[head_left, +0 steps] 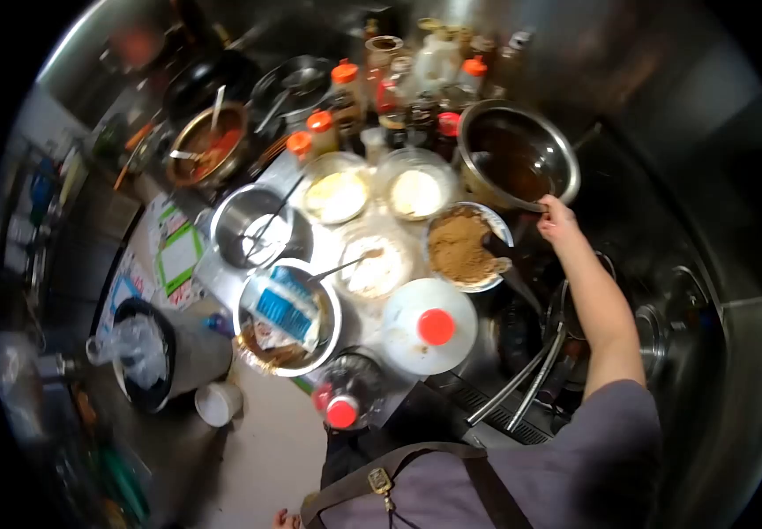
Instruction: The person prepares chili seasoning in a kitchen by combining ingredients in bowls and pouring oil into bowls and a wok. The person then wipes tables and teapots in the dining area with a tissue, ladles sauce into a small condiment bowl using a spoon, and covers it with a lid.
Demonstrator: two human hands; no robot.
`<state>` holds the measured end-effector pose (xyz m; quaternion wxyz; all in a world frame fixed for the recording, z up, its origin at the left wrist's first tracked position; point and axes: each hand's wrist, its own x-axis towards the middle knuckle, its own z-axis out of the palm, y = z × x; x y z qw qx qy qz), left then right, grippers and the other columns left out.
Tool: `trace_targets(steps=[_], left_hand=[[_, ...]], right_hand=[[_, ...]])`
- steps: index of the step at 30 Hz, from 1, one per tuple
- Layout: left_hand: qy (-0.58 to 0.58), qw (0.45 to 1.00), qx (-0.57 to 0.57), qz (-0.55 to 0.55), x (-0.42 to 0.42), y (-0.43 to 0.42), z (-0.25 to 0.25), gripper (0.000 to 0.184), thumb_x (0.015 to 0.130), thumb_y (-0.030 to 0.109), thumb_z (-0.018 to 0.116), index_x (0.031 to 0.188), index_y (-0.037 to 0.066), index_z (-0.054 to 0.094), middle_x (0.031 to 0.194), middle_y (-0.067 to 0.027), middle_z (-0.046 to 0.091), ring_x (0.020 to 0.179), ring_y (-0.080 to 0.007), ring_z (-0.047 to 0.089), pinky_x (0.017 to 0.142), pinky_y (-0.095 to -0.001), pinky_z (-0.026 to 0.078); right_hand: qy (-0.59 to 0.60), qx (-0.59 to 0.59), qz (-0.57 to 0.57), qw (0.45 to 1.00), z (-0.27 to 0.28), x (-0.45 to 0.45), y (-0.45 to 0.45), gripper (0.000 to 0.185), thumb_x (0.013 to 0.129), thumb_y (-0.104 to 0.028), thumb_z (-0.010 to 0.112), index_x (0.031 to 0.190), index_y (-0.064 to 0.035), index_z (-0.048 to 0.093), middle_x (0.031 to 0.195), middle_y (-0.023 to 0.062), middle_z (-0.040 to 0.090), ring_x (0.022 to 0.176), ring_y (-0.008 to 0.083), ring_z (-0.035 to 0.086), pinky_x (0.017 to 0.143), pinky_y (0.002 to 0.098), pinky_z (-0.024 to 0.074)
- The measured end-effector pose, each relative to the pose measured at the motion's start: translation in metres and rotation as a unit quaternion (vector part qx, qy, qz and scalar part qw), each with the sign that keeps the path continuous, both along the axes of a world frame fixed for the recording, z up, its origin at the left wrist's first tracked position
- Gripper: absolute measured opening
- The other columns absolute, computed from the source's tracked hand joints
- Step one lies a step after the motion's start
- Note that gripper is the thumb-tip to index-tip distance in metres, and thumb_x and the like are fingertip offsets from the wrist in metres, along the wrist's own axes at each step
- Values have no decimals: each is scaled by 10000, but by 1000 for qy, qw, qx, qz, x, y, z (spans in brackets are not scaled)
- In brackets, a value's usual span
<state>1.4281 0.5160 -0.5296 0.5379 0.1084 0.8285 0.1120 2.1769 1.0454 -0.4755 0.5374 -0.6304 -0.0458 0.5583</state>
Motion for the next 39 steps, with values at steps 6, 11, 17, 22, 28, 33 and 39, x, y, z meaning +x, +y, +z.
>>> trace_targets(steps=[6,11,17,22,28,33,39], left_hand=[[-31,998,57,-1,-27,20,-16,419,803,88,559,1201,43,435,865,-97,578,715,-200,613,609,-321,513],[-119,990,73,1,-97,88,-50,453,802,93,555,1234,47,425,917,-96,599,798,-187,622,653,-307,505],[-201,957,102,-182,-234,182,-88,506,777,168,638,1231,50,446,926,-47,594,806,-131,575,674,-256,473],[-250,920,144,-263,-274,258,-61,503,784,207,650,1223,55,459,1014,-64,555,861,-117,542,692,-242,458],[-283,891,151,-322,-292,257,-63,497,790,218,648,1226,68,464,1035,-65,550,900,-129,532,718,-263,460],[-153,781,67,-602,-308,201,-86,520,750,246,674,1198,55,491,1024,-141,603,922,-196,584,748,-300,480],[-137,719,20,-681,-385,193,-152,450,785,172,628,1182,8,494,933,-154,630,796,-197,611,716,-293,482]], right_hand=[[-151,-19,-17,988,66,-50,-42,989,712,-567,644,1309,92,210,1271,260,381,950,329,584,616,325,498],[-214,142,-91,962,160,-87,-136,848,782,-512,602,1322,40,253,1279,199,421,1090,271,509,877,321,423],[-264,275,77,921,258,-351,-283,502,945,-398,338,1283,-32,400,1060,129,590,832,110,582,697,218,473],[-111,48,377,918,177,-557,-303,384,844,-113,549,1194,28,478,1000,160,620,823,173,623,759,277,491],[-199,-81,398,892,24,-641,-401,447,834,-234,615,1198,-4,496,1002,77,607,921,126,560,824,262,447],[-238,-107,329,907,-31,-679,-481,684,746,-397,663,1246,10,435,1166,209,538,1074,266,537,912,336,417],[-254,-265,161,916,-79,-716,-574,614,819,-308,566,1305,-5,347,1297,195,422,1185,309,424,994,349,347]])
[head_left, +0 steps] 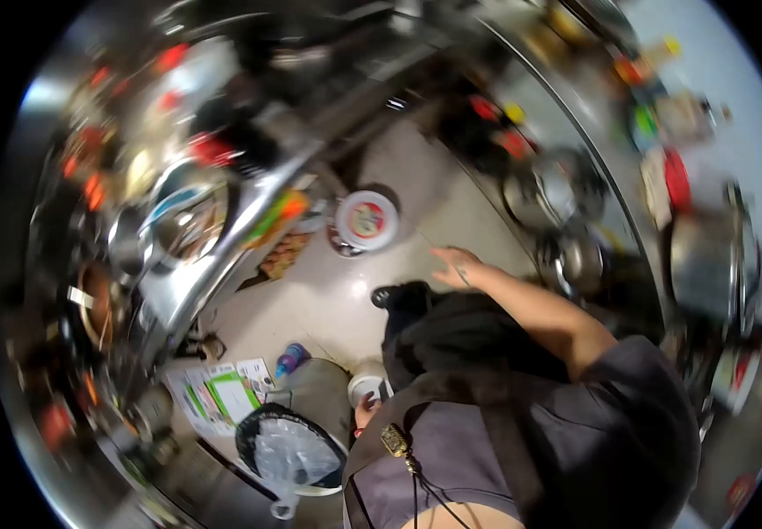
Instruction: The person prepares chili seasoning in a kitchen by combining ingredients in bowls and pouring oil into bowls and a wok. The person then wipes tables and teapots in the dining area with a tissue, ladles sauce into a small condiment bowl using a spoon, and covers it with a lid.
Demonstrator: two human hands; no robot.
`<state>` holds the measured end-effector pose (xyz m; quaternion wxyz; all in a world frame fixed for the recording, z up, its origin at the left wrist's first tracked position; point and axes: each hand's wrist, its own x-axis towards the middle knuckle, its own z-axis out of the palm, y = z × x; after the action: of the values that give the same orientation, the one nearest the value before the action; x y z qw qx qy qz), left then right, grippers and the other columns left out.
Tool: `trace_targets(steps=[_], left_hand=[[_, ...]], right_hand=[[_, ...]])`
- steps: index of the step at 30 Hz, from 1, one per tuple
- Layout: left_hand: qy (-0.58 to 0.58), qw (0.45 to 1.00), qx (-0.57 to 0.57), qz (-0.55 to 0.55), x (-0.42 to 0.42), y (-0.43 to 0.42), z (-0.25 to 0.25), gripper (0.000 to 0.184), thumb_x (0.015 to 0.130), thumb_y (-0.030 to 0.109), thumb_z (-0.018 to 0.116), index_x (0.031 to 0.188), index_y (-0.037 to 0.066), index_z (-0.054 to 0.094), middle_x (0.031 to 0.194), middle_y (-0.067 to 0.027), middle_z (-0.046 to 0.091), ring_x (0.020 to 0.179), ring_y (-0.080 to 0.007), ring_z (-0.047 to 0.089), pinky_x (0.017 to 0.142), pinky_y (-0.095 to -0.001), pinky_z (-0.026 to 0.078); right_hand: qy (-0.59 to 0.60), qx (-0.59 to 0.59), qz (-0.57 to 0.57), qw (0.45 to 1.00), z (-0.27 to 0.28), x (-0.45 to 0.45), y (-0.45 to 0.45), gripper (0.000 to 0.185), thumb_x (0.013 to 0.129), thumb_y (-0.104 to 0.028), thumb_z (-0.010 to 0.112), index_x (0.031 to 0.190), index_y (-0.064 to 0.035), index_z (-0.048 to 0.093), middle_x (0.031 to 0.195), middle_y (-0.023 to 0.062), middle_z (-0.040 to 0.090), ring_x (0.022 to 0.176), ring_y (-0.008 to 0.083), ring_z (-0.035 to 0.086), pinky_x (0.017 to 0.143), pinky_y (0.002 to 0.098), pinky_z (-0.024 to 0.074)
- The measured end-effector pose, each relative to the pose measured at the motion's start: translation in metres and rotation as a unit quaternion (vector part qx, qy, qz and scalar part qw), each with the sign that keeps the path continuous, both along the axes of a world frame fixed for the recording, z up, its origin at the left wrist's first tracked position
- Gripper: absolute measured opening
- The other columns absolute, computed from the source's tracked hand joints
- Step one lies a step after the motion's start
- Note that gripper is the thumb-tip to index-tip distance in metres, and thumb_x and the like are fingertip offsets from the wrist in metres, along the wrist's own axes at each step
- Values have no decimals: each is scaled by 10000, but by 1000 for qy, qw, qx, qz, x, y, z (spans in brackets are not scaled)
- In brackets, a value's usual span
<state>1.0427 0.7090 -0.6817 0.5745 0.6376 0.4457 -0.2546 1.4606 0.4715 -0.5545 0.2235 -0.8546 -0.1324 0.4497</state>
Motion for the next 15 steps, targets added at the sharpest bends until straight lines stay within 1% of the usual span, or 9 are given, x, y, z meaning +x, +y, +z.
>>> trace_targets(steps=[1,3,5,6,7,8,10,14,15], left_hand=[[-55,997,-32,43,-28,10,-22,386,811,120,592,1162,-11,497,905,-137,627,785,-181,600,691,-279,478],[15,985,-89,145,5,19,40,352,824,93,574,1151,-8,492,892,-113,616,754,-160,590,676,-276,474],[28,980,-69,183,18,19,65,373,822,93,576,1172,17,467,893,-94,608,736,-156,589,649,-283,471],[-3,985,-29,171,1,19,59,390,823,100,575,1186,34,452,895,-81,605,725,-157,591,625,-283,470],[33,978,-10,205,-5,19,59,400,823,119,575,1192,41,442,891,-73,604,713,-161,593,594,-278,466],[66,969,10,240,-6,11,60,410,824,137,575,1197,48,431,886,-64,602,701,-164,596,563,-274,461],[84,970,53,220,-14,-15,63,397,825,171,570,1183,47,452,884,-56,604,694,-156,598,536,-253,452],[185,977,-19,108,-29,-54,56,365,817,128,595,1158,41,496,892,-71,614,716,-135,597,565,-240,465],[165,986,-27,-1,-31,-60,54,373,818,128,601,1163,33,492,902,-78,616,719,-132,596,567,-239,470]], right_hand=[[15,-9,-39,999,-13,-16,-27,614,819,-308,566,1305,-5,347,1297,195,422,1185,309,424,994,349,347],[34,-84,-94,991,-57,-49,-75,590,833,-297,540,1314,-19,341,1334,190,378,1215,295,393,1000,345,339],[59,-129,-112,984,-135,-96,-139,605,827,-304,541,1316,-17,331,1305,199,405,1184,310,420,980,353,357],[72,-169,-116,976,-159,-119,-171,619,822,-312,543,1318,-14,321,1276,209,432,1153,324,448,960,360,375],[97,-189,-121,970,-169,-132,-199,618,800,-325,555,1306,-33,353,1240,194,473,1108,331,483,915,366,413],[104,-193,-125,968,-186,-147,-232,618,800,-325,555,1306,-33,353,1240,194,473,1108,331,483,915,366,413],[96,-216,-144,961,-218,-186,-282,523,738,-325,585,1156,-19,516,1109,210,555,1021,340,536,846,372,450],[197,-224,-234,925,-236,-243,-353,541,697,-344,618,1133,-32,548,1111,201,570,1057,328,535,901,339,418],[90,-219,-314,919,-250,-272,-369,431,661,-313,602,979,-24,589,1018,216,586,989,339,554,846,346,441]])
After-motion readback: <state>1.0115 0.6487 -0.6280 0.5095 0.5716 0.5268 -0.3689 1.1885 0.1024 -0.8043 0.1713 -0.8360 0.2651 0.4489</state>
